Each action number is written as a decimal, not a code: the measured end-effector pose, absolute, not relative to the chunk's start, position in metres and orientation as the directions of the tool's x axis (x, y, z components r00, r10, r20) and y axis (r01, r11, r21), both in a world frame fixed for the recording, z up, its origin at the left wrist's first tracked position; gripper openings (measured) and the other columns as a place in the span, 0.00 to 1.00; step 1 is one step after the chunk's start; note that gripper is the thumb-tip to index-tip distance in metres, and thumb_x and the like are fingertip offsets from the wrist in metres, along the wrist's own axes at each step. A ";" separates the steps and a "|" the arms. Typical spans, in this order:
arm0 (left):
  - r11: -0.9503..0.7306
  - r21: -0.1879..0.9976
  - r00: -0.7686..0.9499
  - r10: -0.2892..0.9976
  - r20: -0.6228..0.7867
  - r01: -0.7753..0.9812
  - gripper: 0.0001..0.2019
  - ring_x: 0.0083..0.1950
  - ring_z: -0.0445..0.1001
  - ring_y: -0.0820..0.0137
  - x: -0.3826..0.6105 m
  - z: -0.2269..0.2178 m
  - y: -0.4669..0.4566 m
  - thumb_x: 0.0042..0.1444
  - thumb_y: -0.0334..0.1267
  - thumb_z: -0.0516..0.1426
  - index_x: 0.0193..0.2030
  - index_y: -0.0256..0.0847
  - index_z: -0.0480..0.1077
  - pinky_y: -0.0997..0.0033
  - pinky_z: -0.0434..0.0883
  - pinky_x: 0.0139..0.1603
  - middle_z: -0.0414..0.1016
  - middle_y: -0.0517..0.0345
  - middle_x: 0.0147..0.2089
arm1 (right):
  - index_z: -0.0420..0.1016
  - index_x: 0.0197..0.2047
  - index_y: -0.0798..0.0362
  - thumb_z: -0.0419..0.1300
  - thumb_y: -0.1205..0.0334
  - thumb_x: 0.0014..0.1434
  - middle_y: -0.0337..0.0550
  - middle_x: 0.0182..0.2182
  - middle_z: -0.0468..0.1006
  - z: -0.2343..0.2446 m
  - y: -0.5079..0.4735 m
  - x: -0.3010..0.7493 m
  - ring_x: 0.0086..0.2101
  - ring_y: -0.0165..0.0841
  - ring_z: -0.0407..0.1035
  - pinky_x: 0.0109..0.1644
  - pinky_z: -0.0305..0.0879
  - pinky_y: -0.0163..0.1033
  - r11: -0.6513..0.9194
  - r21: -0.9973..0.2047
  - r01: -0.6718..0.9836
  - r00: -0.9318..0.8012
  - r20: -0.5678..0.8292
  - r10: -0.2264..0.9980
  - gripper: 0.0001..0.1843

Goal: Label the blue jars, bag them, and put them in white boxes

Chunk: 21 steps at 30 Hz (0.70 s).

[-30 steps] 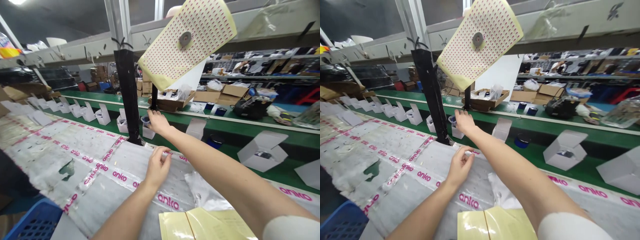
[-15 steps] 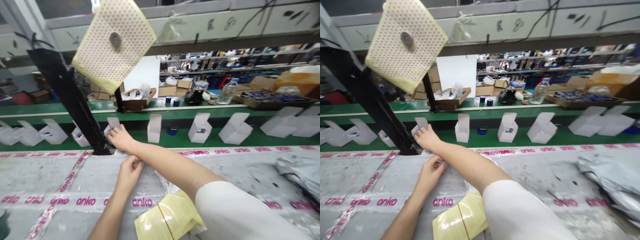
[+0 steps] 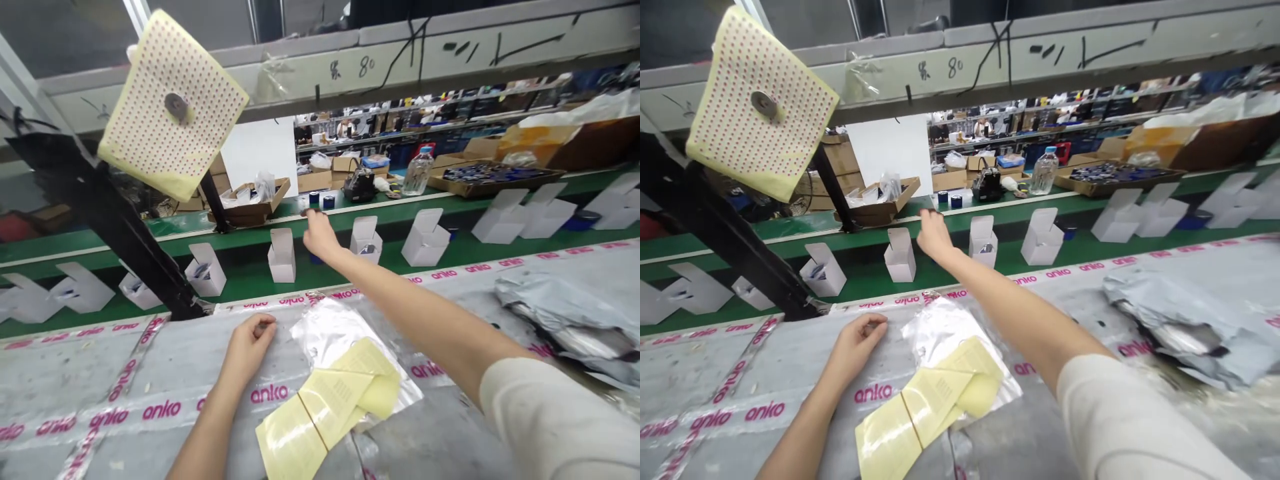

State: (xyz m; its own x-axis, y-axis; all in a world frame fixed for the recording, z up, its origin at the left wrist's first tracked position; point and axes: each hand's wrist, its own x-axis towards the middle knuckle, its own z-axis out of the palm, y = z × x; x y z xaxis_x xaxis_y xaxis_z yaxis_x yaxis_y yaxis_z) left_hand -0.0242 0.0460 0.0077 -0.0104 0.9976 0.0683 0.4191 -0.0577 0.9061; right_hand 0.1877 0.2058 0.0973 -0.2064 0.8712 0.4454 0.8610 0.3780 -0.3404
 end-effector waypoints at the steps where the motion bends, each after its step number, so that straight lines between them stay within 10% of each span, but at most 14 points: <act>1: -0.059 0.902 -0.011 0.997 0.071 0.428 0.15 0.25 0.66 0.69 -0.023 0.009 0.046 0.50 0.49 0.62 0.38 0.39 0.79 0.71 0.62 0.29 0.71 0.61 0.24 | 0.67 0.63 0.54 0.58 0.61 0.70 0.54 0.61 0.69 0.089 0.209 0.201 0.58 0.47 0.66 0.61 0.65 0.59 0.316 -0.373 0.872 -0.157 0.398 0.904 0.20; 11: -0.074 0.912 -0.025 0.995 0.092 0.404 0.16 0.31 0.72 0.67 -0.023 0.014 0.041 0.51 0.48 0.63 0.41 0.39 0.77 0.69 0.68 0.35 0.77 0.56 0.32 | 0.71 0.60 0.55 0.70 0.64 0.60 0.51 0.59 0.72 0.061 0.176 0.224 0.57 0.45 0.69 0.61 0.68 0.55 0.282 -0.676 0.681 -0.230 0.168 0.959 0.27; 15: -0.180 0.917 0.044 0.983 0.176 0.357 0.25 0.50 0.75 0.61 -0.014 0.022 0.032 0.46 0.42 0.70 0.53 0.44 0.75 0.67 0.71 0.44 0.78 0.51 0.53 | 0.65 0.63 0.48 0.74 0.71 0.48 0.46 0.56 0.77 0.064 0.104 0.223 0.54 0.40 0.74 0.57 0.73 0.46 0.353 -0.828 0.436 -0.444 0.143 0.884 0.41; 21: -0.275 0.929 0.304 0.932 0.196 0.246 0.35 0.66 0.68 0.53 0.000 0.029 0.017 0.46 0.42 0.73 0.62 0.51 0.70 0.57 0.67 0.62 0.71 0.51 0.65 | 0.66 0.58 0.44 0.74 0.66 0.45 0.46 0.55 0.74 0.061 0.042 0.229 0.50 0.41 0.76 0.49 0.77 0.45 -0.061 -0.993 -0.103 -0.590 0.011 0.807 0.38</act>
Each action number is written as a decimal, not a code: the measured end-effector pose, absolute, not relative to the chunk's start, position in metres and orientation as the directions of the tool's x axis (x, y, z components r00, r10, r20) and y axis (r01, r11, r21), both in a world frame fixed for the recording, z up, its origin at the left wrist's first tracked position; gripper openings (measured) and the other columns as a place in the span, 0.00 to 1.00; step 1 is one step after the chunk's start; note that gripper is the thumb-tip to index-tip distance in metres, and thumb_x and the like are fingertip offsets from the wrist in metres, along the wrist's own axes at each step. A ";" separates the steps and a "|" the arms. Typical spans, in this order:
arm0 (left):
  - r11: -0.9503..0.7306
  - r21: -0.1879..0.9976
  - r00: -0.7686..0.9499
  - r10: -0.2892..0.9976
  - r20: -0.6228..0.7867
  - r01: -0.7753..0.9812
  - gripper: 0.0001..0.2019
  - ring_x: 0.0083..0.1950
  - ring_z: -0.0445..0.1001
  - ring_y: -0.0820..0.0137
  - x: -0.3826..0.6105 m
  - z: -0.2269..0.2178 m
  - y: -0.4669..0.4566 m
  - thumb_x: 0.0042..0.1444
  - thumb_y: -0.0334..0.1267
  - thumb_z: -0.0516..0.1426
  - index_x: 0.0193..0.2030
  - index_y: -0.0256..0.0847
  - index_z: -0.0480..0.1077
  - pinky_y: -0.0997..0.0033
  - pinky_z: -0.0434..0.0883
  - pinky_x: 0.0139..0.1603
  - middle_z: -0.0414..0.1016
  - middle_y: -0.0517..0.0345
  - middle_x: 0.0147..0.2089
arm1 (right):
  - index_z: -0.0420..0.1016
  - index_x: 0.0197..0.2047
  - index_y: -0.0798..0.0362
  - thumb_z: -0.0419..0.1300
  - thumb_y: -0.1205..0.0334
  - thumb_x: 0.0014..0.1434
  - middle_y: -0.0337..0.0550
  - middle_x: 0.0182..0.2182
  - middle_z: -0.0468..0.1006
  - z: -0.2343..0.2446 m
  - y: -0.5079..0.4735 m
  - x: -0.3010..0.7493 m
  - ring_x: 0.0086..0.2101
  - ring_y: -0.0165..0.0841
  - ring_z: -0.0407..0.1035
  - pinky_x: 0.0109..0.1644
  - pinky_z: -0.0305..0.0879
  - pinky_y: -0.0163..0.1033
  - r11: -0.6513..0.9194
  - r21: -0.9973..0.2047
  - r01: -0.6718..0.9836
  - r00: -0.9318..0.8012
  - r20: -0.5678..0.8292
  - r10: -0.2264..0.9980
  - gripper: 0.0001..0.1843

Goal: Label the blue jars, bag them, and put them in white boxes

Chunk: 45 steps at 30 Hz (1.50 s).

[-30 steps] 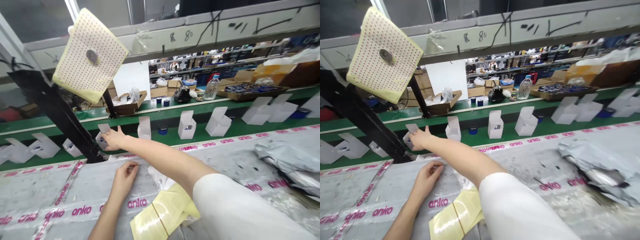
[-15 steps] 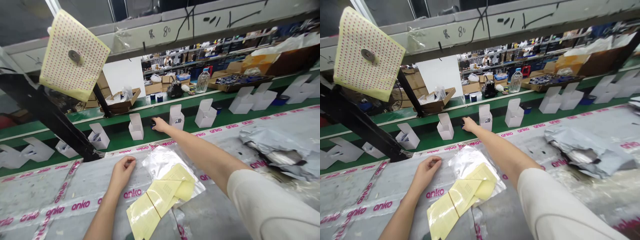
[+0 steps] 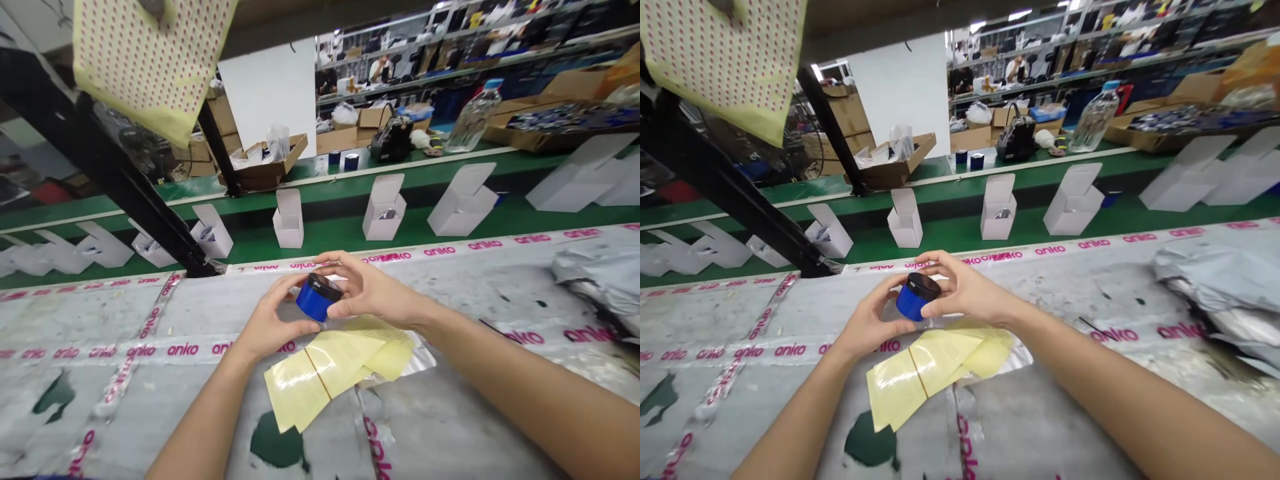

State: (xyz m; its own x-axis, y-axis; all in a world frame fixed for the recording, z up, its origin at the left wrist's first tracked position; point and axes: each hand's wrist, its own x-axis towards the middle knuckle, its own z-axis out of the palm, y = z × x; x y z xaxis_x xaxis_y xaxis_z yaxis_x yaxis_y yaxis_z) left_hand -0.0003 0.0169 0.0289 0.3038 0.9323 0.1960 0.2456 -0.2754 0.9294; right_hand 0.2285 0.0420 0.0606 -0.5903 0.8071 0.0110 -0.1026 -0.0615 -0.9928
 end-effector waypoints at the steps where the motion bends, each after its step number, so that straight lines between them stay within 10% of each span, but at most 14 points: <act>1: -0.273 0.932 0.316 0.929 0.191 0.239 0.35 0.66 0.68 0.53 0.000 0.029 0.016 0.47 0.42 0.73 0.63 0.51 0.70 0.57 0.67 0.63 0.71 0.51 0.65 | 0.65 0.58 0.43 0.75 0.66 0.44 0.45 0.56 0.72 0.060 0.040 0.229 0.49 0.40 0.77 0.48 0.78 0.44 -0.081 -0.989 -0.121 -0.590 0.006 0.808 0.39; 16: -0.243 0.931 0.282 0.945 0.164 0.272 0.47 0.70 0.65 0.54 0.005 0.021 0.016 0.47 0.40 0.73 0.72 0.54 0.58 0.54 0.65 0.69 0.60 0.51 0.74 | 0.61 0.65 0.40 0.61 0.75 0.60 0.44 0.63 0.68 0.033 0.037 0.212 0.63 0.42 0.63 0.67 0.62 0.55 0.617 -0.770 0.164 -0.616 0.408 0.673 0.34; 22: -0.240 0.881 0.250 0.957 0.145 0.407 0.31 0.66 0.71 0.54 0.003 0.020 0.021 0.50 0.37 0.69 0.62 0.45 0.71 0.51 0.65 0.69 0.74 0.50 0.64 | 0.63 0.65 0.44 0.63 0.70 0.60 0.48 0.63 0.69 0.027 0.056 0.229 0.61 0.42 0.66 0.62 0.68 0.51 0.542 -0.793 0.279 -0.578 0.312 0.754 0.32; 27: -0.249 0.812 0.145 0.969 0.203 0.528 0.30 0.63 0.72 0.57 0.002 0.019 0.021 0.48 0.35 0.70 0.58 0.45 0.71 0.54 0.69 0.65 0.74 0.52 0.61 | 0.78 0.40 0.52 0.62 0.66 0.62 0.44 0.36 0.81 0.049 0.061 0.254 0.36 0.39 0.75 0.39 0.69 0.43 0.472 -0.602 0.644 -0.539 0.080 0.838 0.04; 34: -0.291 0.703 0.184 0.957 0.226 0.649 0.27 0.62 0.72 0.59 -0.001 0.024 0.018 0.52 0.37 0.69 0.59 0.47 0.68 0.55 0.70 0.64 0.71 0.54 0.58 | 0.82 0.48 0.52 0.62 0.68 0.63 0.50 0.43 0.78 0.034 0.048 0.256 0.42 0.43 0.74 0.42 0.69 0.44 0.570 -0.386 0.725 -0.581 0.102 0.807 0.11; 45: -0.623 0.540 0.367 0.777 0.511 0.567 0.18 0.63 0.72 0.61 0.011 0.045 -0.001 0.62 0.36 0.63 0.58 0.49 0.70 0.58 0.72 0.63 0.72 0.53 0.60 | 0.81 0.42 0.50 0.65 0.57 0.63 0.44 0.41 0.82 0.052 0.019 0.275 0.42 0.41 0.75 0.44 0.69 0.44 0.379 -0.647 0.662 -0.534 -0.052 0.844 0.08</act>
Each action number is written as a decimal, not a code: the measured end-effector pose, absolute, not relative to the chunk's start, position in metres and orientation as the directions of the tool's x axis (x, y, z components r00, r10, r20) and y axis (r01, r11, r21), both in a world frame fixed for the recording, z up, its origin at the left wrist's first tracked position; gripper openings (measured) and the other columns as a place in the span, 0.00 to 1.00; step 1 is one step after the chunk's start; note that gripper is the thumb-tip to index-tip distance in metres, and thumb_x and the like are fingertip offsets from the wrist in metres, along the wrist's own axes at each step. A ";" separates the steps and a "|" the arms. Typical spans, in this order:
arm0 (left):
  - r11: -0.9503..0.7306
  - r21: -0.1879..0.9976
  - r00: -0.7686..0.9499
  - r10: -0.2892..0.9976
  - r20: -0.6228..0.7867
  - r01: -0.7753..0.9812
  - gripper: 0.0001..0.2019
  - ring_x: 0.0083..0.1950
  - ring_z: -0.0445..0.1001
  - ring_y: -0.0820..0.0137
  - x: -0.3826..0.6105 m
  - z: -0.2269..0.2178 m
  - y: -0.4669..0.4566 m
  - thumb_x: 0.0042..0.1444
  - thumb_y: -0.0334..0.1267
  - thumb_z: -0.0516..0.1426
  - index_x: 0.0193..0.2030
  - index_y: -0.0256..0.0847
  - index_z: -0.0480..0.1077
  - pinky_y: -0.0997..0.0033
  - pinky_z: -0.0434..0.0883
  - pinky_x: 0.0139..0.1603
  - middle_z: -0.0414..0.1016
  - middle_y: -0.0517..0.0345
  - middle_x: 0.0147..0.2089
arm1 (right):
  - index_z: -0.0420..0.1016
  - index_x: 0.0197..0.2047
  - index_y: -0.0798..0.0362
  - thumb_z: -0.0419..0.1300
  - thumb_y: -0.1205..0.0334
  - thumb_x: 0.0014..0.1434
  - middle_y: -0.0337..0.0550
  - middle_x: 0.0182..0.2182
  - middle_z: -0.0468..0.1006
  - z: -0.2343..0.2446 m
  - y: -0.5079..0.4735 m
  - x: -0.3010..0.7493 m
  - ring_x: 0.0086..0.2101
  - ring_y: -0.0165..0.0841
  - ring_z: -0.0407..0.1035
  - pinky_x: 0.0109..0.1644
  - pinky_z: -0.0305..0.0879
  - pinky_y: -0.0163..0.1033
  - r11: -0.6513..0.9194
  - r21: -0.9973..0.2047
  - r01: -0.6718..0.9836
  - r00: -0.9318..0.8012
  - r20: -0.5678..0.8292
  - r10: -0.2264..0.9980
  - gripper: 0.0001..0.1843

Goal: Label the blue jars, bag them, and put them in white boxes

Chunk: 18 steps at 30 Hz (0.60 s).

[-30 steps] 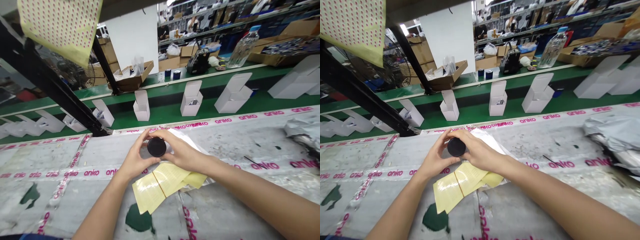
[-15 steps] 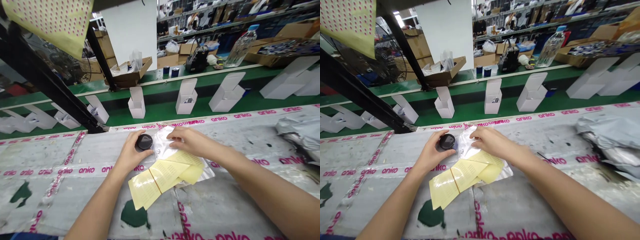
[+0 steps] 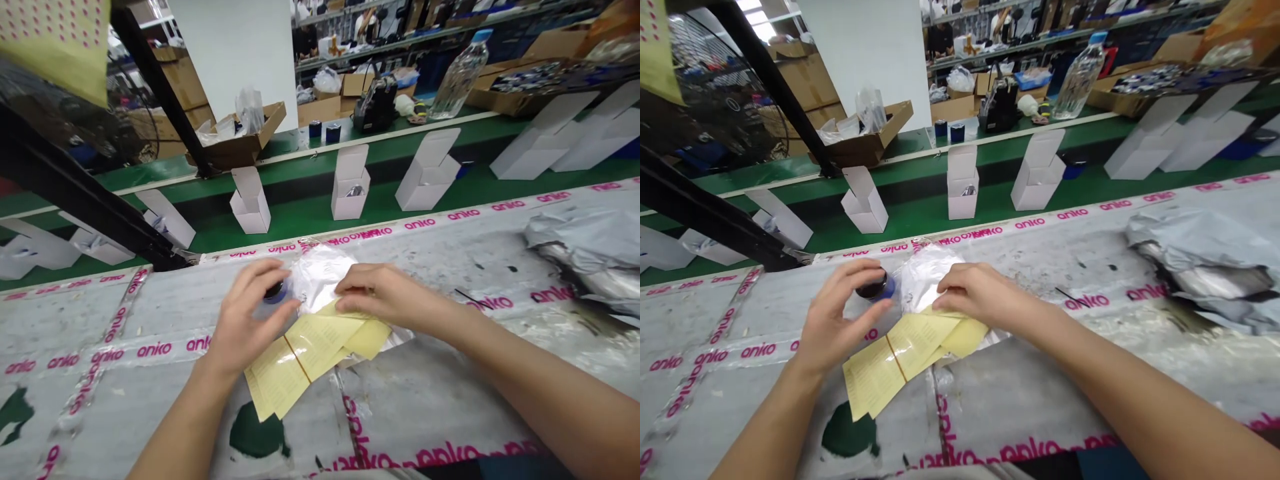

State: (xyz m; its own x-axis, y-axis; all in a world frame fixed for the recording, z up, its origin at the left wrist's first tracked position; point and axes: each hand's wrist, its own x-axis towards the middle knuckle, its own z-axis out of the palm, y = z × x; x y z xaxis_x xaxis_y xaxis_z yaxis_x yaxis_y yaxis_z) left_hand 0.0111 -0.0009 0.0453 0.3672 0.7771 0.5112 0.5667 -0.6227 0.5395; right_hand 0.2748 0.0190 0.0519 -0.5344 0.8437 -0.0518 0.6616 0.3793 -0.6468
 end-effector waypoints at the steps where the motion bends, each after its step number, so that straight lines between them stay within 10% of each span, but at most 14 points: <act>1: -0.664 0.546 0.447 0.747 0.492 0.511 0.20 0.62 0.73 0.63 0.014 0.047 -0.004 0.62 0.36 0.63 0.60 0.50 0.69 0.60 0.72 0.62 0.73 0.54 0.59 | 0.80 0.45 0.51 0.68 0.55 0.61 0.44 0.43 0.82 0.051 0.015 0.272 0.44 0.42 0.75 0.45 0.69 0.45 0.395 -0.647 0.652 -0.560 -0.059 0.826 0.12; 8: -0.372 0.799 0.646 0.763 -0.026 0.472 0.39 0.66 0.69 0.60 0.030 0.039 -0.013 0.59 0.33 0.65 0.71 0.63 0.53 0.57 0.68 0.65 0.66 0.56 0.67 | 0.68 0.38 0.50 0.66 0.74 0.58 0.38 0.35 0.78 0.040 -0.007 0.255 0.36 0.34 0.72 0.36 0.64 0.36 0.346 -0.693 0.633 -0.538 -0.073 0.840 0.12; 18: 0.150 0.923 0.464 0.829 -0.313 0.355 0.24 0.38 0.75 0.69 0.033 0.028 -0.003 0.57 0.34 0.64 0.59 0.48 0.63 0.69 0.70 0.41 0.78 0.64 0.36 | 0.78 0.42 0.50 0.61 0.74 0.62 0.42 0.36 0.81 0.030 -0.016 0.250 0.39 0.37 0.75 0.43 0.69 0.41 0.650 -0.545 0.529 -0.656 0.223 0.721 0.10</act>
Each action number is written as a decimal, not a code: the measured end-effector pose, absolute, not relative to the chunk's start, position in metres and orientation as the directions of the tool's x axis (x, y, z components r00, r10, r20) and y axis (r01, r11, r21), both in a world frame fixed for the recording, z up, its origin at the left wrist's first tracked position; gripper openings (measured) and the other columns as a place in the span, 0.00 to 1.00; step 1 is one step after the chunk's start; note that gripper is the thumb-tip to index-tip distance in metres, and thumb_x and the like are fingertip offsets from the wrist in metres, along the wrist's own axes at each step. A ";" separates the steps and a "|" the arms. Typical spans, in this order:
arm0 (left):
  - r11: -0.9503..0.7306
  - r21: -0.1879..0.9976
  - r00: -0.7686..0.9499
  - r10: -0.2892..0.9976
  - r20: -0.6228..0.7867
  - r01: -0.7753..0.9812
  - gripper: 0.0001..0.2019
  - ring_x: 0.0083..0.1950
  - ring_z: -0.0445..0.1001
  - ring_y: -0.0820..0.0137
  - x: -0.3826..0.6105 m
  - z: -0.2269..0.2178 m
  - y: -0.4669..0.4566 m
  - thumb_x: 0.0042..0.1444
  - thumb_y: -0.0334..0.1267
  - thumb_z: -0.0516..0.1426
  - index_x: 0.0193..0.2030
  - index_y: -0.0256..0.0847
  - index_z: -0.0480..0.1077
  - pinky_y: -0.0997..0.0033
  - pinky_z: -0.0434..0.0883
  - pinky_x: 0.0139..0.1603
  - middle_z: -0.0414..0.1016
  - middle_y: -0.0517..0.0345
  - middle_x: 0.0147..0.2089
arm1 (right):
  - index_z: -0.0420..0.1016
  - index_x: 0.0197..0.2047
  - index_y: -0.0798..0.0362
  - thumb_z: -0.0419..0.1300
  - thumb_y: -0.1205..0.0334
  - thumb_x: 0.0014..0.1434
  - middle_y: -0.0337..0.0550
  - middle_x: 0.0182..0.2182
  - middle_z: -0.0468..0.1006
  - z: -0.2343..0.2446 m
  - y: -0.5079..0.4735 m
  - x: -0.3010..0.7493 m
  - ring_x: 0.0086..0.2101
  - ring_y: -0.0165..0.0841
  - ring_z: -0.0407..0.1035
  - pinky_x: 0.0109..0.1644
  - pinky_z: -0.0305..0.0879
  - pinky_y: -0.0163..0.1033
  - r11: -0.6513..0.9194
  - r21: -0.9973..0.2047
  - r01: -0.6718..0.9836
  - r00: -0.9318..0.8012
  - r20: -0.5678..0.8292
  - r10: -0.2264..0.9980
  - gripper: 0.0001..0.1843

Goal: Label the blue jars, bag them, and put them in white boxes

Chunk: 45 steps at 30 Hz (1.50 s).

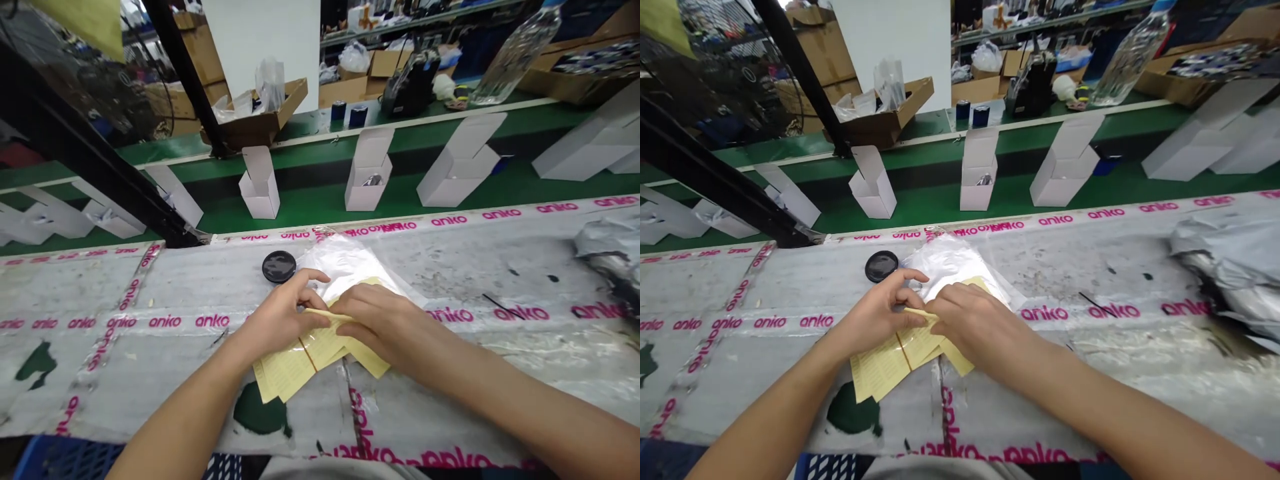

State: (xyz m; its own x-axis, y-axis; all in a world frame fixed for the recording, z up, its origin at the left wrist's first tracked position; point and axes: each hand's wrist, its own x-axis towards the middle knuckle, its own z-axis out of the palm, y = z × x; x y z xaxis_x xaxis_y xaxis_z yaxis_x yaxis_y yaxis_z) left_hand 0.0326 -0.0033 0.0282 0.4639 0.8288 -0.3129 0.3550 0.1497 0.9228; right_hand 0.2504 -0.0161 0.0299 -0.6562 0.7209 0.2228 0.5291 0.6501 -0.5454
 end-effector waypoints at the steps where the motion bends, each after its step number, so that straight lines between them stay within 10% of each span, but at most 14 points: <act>1: 0.168 0.914 0.460 0.822 -0.337 0.368 0.23 0.36 0.74 0.70 0.032 0.030 -0.003 0.57 0.36 0.63 0.58 0.47 0.64 0.70 0.69 0.38 0.78 0.64 0.36 | 0.78 0.41 0.50 0.60 0.74 0.62 0.41 0.34 0.81 0.028 -0.017 0.250 0.36 0.37 0.76 0.41 0.69 0.41 0.675 -0.525 0.519 -0.658 0.258 0.707 0.10; 14: -0.018 0.887 0.568 0.774 -0.279 0.461 0.03 0.36 0.72 0.71 0.030 0.040 -0.005 0.62 0.37 0.60 0.38 0.42 0.72 0.70 0.64 0.36 0.76 0.62 0.36 | 0.82 0.38 0.52 0.62 0.69 0.65 0.44 0.32 0.81 0.024 -0.020 0.250 0.36 0.38 0.74 0.37 0.70 0.40 0.659 -0.538 0.526 -0.609 0.302 0.733 0.07; 22: -0.264 0.824 0.650 0.744 -0.158 0.501 0.02 0.46 0.73 0.66 0.027 0.034 -0.001 0.59 0.34 0.64 0.37 0.41 0.76 0.68 0.67 0.46 0.75 0.58 0.40 | 0.81 0.36 0.52 0.61 0.70 0.66 0.41 0.28 0.80 0.024 -0.019 0.250 0.31 0.35 0.74 0.35 0.70 0.39 0.666 -0.538 0.517 -0.596 0.333 0.731 0.09; 36: -0.198 0.816 0.605 0.766 -0.217 0.543 0.07 0.40 0.72 0.67 0.028 0.036 -0.004 0.65 0.37 0.54 0.40 0.41 0.73 0.67 0.64 0.40 0.76 0.58 0.38 | 0.78 0.43 0.53 0.56 0.65 0.71 0.47 0.37 0.82 0.022 -0.013 0.253 0.38 0.39 0.75 0.43 0.73 0.45 0.731 -0.449 0.514 -0.649 0.353 0.674 0.09; 45: -0.171 0.805 0.595 0.761 -0.259 0.569 0.14 0.37 0.69 0.67 0.032 0.042 -0.004 0.68 0.41 0.50 0.33 0.40 0.70 0.66 0.63 0.38 0.73 0.57 0.34 | 0.77 0.45 0.55 0.47 0.72 0.72 0.49 0.37 0.82 0.034 -0.027 0.254 0.36 0.39 0.73 0.41 0.67 0.46 0.856 -0.160 0.491 -0.760 0.402 0.511 0.17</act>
